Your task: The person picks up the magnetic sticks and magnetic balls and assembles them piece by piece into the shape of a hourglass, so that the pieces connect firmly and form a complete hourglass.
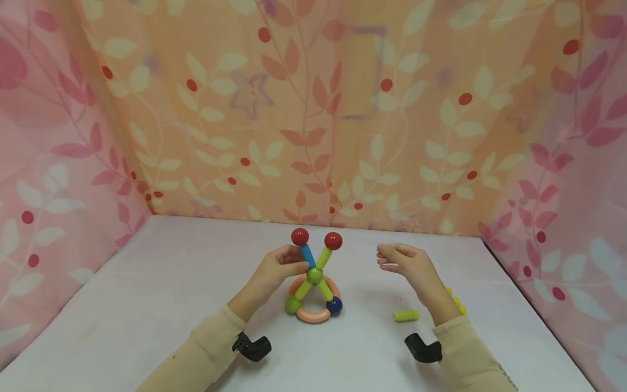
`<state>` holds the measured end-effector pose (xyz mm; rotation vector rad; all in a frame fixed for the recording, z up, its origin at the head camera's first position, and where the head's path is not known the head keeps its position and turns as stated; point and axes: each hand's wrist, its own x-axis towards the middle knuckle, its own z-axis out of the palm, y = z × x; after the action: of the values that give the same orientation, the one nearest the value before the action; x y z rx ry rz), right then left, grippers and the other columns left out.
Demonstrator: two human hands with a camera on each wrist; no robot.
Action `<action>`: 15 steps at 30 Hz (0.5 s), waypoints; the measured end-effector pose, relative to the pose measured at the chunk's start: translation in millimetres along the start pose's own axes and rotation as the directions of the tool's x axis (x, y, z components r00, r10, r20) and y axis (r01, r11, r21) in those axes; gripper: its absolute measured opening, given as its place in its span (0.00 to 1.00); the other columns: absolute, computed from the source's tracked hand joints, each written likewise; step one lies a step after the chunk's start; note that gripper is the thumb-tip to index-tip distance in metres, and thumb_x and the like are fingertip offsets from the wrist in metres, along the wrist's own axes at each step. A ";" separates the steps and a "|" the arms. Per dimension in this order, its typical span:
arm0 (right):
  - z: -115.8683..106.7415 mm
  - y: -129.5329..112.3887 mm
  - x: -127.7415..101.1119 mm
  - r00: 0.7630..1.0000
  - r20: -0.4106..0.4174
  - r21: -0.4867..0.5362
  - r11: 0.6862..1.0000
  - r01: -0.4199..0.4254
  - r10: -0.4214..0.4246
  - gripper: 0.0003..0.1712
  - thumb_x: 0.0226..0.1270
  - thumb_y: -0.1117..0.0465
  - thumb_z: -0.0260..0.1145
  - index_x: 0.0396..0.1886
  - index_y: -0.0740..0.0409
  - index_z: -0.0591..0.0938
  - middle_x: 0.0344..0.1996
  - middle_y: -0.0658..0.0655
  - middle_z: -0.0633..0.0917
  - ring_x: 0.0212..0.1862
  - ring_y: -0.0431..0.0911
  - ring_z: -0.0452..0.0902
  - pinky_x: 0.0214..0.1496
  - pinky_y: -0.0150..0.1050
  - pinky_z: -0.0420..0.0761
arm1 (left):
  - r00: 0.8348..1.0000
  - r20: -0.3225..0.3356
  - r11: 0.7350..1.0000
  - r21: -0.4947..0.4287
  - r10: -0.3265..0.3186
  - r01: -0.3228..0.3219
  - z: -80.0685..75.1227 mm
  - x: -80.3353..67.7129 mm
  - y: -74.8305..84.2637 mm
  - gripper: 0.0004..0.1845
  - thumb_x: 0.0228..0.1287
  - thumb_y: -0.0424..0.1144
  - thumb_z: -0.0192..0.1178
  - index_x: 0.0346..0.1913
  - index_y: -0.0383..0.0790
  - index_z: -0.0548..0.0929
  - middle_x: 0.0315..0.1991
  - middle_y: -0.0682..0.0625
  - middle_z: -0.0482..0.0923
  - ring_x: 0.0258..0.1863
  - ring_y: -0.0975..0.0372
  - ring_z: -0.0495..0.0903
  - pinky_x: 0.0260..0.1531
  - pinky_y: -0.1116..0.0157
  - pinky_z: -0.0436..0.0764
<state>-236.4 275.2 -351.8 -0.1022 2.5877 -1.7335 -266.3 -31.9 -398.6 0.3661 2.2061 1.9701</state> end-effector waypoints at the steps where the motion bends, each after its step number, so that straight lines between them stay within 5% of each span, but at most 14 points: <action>1: -4.9 3.0 -2.6 1.000 -0.003 -0.018 1.000 -0.015 0.015 0.33 0.71 0.39 0.59 0.58 0.64 0.79 0.43 0.43 0.87 0.47 0.36 0.85 0.61 0.45 0.81 | 1.000 -0.003 1.000 0.000 -0.002 0.002 0.0 -0.3 0.3 0.18 0.66 0.43 0.65 0.56 0.40 0.80 0.51 0.46 0.84 0.52 0.59 0.81 0.62 0.55 0.79; 3: -14.8 9.1 -8.0 0.999 -0.011 -0.046 0.998 -0.051 0.050 0.34 0.71 0.38 0.58 0.60 0.62 0.78 0.44 0.42 0.87 0.47 0.34 0.85 0.63 0.48 0.80 | 1.000 -0.006 1.000 0.001 -0.004 0.004 0.1 -0.5 0.3 0.18 0.66 0.43 0.66 0.56 0.40 0.80 0.51 0.46 0.84 0.52 0.60 0.81 0.62 0.55 0.79; 8: -36.8 25.3 -23.7 0.995 -0.033 -0.014 0.995 -0.098 0.097 0.31 0.74 0.40 0.57 0.61 0.60 0.77 0.41 0.38 0.87 0.46 0.33 0.85 0.55 0.37 0.84 | 1.000 -0.004 1.000 -0.007 -0.009 0.009 1.1 0.0 0.7 0.18 0.66 0.43 0.66 0.56 0.40 0.80 0.51 0.47 0.84 0.51 0.60 0.81 0.62 0.56 0.79; 15: -52.9 40.0 -41.8 0.984 -0.055 -0.026 0.984 -0.174 0.172 0.39 0.74 0.38 0.54 0.64 0.70 0.73 0.40 0.39 0.88 0.45 0.35 0.86 0.48 0.29 0.84 | 1.000 -0.005 1.000 -0.008 -0.007 0.007 0.2 0.3 -0.2 0.18 0.66 0.44 0.66 0.56 0.40 0.80 0.51 0.46 0.83 0.52 0.60 0.81 0.61 0.56 0.80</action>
<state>-199.4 342.1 -369.2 0.1654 2.5713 -1.6590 -266.5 -31.6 -398.9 0.3523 2.1991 1.9770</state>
